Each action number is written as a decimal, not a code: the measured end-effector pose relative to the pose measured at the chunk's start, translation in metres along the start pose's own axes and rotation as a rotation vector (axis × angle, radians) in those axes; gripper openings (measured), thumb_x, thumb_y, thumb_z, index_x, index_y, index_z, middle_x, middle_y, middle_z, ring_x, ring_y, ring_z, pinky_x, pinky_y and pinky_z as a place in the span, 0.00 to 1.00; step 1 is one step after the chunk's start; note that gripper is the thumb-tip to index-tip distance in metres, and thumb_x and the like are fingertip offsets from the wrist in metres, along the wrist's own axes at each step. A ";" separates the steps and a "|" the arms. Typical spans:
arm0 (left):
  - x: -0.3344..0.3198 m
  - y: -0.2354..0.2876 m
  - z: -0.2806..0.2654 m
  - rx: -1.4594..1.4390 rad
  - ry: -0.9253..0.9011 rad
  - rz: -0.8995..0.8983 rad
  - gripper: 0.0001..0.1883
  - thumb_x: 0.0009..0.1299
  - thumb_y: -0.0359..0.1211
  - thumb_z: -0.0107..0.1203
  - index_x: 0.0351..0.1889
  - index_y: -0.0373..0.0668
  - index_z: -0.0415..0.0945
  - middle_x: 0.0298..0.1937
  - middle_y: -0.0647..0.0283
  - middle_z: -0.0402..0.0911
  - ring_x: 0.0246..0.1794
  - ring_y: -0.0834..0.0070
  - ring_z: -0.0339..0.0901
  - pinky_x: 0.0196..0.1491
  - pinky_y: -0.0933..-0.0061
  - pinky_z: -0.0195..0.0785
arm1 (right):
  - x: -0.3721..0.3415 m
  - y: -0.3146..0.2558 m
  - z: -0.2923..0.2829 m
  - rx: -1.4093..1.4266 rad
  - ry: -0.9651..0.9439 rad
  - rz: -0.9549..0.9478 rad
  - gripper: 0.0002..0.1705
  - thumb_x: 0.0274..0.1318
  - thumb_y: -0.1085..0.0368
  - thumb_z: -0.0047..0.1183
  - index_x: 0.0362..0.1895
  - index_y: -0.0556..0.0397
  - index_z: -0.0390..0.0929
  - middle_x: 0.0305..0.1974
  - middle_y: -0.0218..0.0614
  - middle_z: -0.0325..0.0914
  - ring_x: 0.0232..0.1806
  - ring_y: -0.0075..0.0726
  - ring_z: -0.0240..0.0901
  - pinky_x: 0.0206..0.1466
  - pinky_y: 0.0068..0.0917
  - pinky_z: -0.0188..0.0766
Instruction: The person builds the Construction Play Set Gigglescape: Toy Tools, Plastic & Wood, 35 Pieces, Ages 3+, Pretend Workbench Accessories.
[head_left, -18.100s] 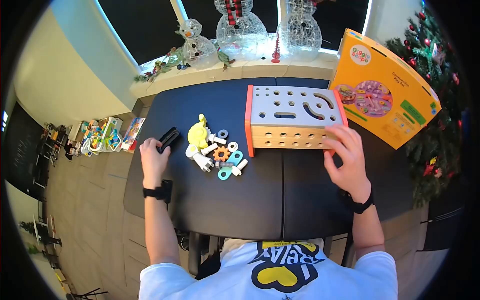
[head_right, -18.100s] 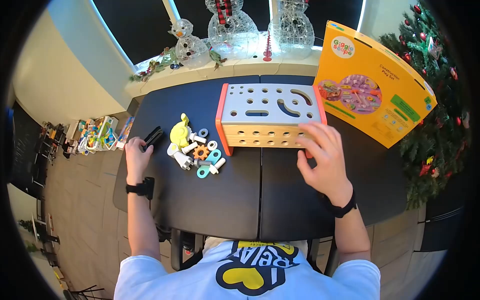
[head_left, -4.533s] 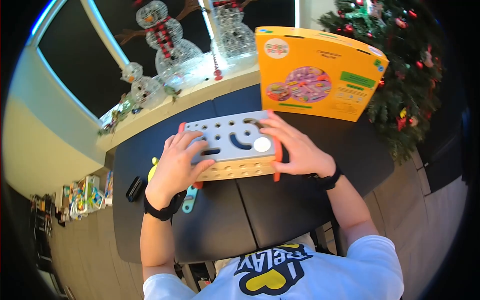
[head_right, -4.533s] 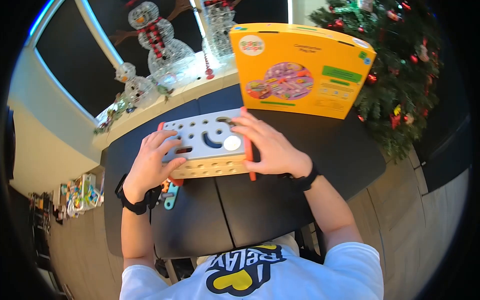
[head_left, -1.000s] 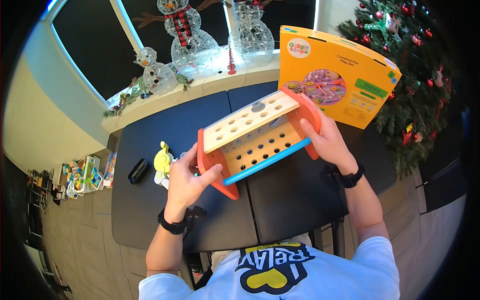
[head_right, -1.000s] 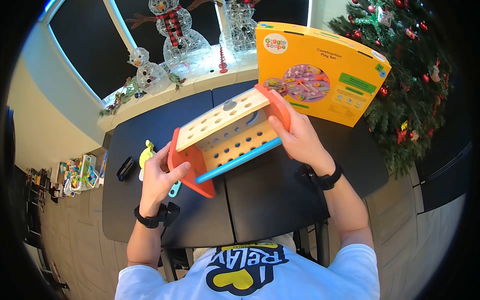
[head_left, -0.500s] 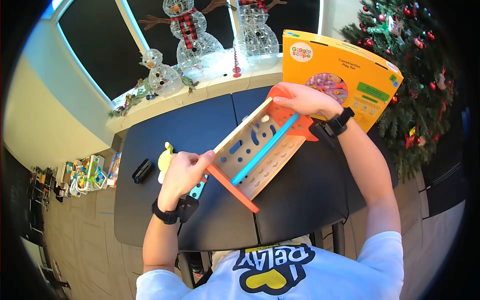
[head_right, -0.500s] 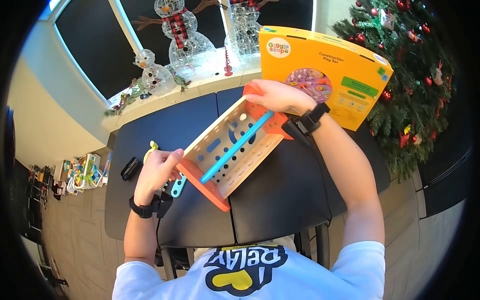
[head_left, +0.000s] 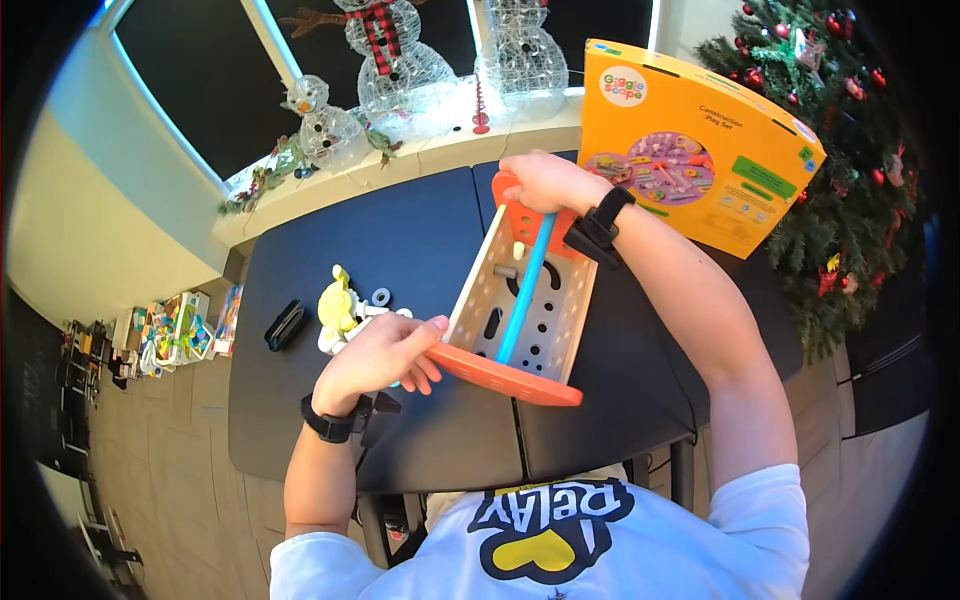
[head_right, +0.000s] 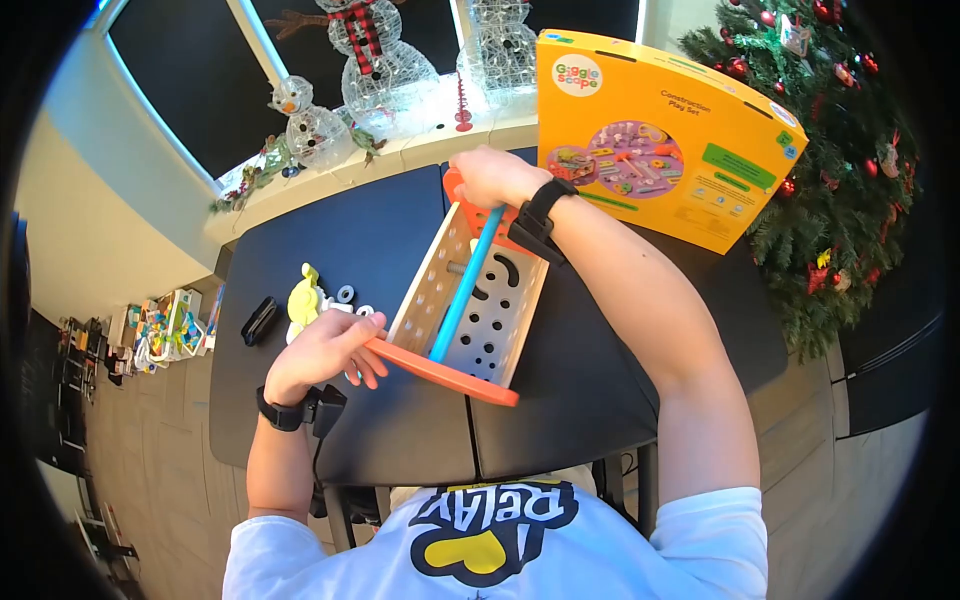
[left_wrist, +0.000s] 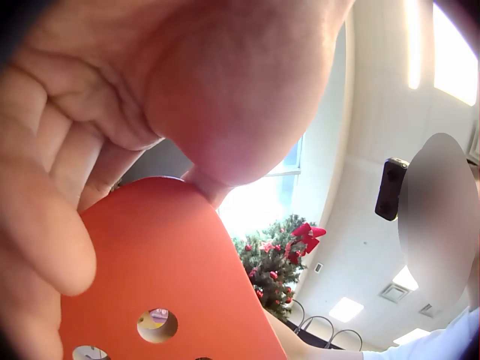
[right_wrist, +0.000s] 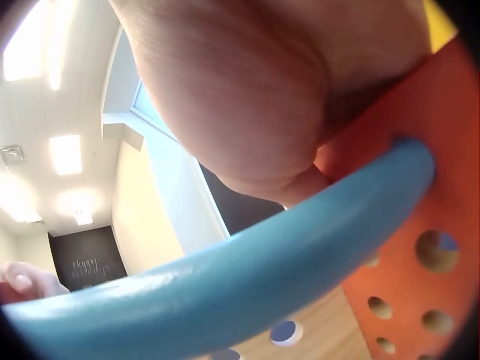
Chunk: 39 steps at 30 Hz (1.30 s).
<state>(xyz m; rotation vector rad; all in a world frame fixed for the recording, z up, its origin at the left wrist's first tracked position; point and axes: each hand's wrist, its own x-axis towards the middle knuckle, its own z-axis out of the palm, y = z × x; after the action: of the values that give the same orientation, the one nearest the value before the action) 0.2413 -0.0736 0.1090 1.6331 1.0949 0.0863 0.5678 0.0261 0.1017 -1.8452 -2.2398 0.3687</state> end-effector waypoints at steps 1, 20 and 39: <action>-0.001 -0.003 -0.002 0.020 -0.048 0.014 0.36 0.83 0.58 0.49 0.46 0.26 0.84 0.33 0.52 0.89 0.28 0.71 0.88 0.32 0.74 0.81 | 0.001 -0.007 0.000 -0.010 -0.015 -0.012 0.22 0.65 0.59 0.63 0.59 0.57 0.79 0.47 0.56 0.86 0.52 0.63 0.83 0.55 0.51 0.79; 0.090 -0.090 -0.070 0.960 0.382 0.215 0.15 0.67 0.30 0.67 0.51 0.39 0.88 0.48 0.50 0.89 0.53 0.53 0.85 0.62 0.58 0.77 | -0.063 -0.042 0.000 0.099 0.314 -0.307 0.22 0.64 0.59 0.62 0.60 0.54 0.81 0.55 0.49 0.84 0.57 0.57 0.82 0.62 0.45 0.78; 0.075 -0.014 -0.047 0.582 0.500 0.639 0.17 0.63 0.30 0.70 0.50 0.41 0.84 0.45 0.57 0.89 0.42 0.62 0.84 0.50 0.63 0.79 | -0.099 -0.063 -0.026 0.626 0.146 -0.235 0.15 0.69 0.63 0.63 0.54 0.59 0.81 0.50 0.37 0.85 0.49 0.28 0.84 0.50 0.32 0.81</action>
<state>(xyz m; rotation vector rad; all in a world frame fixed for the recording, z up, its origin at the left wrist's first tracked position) 0.2492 0.0118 0.0812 2.5397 0.9591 0.6759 0.5368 -0.0811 0.1460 -1.2326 -1.9128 0.7580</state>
